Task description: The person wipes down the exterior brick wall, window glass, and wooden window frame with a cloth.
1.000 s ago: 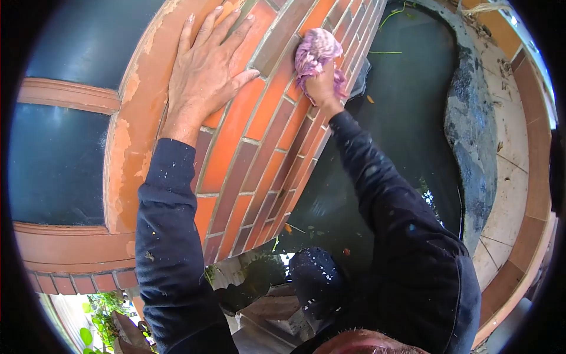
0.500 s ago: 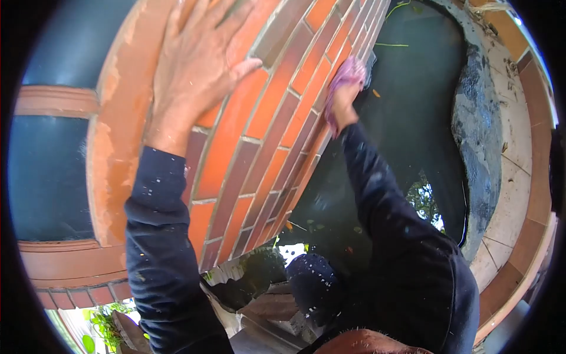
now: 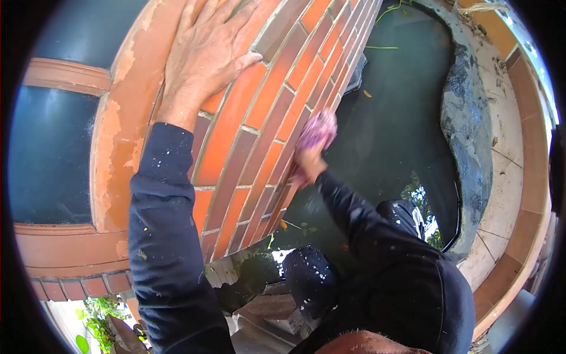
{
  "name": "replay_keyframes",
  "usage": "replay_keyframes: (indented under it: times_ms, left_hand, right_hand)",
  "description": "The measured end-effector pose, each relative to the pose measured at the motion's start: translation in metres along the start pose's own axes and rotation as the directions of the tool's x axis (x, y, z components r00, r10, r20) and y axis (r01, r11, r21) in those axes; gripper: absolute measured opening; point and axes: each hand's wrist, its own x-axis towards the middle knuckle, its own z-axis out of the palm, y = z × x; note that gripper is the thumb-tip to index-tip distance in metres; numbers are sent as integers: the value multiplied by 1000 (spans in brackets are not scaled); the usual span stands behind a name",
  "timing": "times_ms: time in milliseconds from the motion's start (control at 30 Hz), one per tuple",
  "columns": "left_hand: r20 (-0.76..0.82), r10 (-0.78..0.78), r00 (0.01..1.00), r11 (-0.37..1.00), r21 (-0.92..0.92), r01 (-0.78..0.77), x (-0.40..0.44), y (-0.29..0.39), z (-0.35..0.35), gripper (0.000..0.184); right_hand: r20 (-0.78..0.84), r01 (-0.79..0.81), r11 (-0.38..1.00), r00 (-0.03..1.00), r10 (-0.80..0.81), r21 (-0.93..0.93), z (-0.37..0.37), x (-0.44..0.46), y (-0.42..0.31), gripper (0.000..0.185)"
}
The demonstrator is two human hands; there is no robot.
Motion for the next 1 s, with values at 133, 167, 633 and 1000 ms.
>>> replay_keyframes:
  times_ms: [133, 167, 633, 1000]
  left_hand:
    - [-634, 63, 770, 695, -526, -490, 8, -10, 44, 84]
    - [-252, 88, 964, 906, -382, -183, 7, 5, -3, 84]
    - [77, -10, 997, 1000, 27, 8, 5, 4, -9, 85]
    - [66, 28, 997, 997, 72, -33, 6, 0, -5, 85]
  right_hand:
    - [427, -388, -297, 901, 78, 872, -28, 175, 63, 44]
    - [578, -383, -857, 806, -127, 345, -41, 194, 86, 44]
    - [126, -526, 815, 850, 512, 242, -47, -111, -35, 38]
    - [-512, -456, 888, 749, 421, 62, -39, 152, 14, 21]
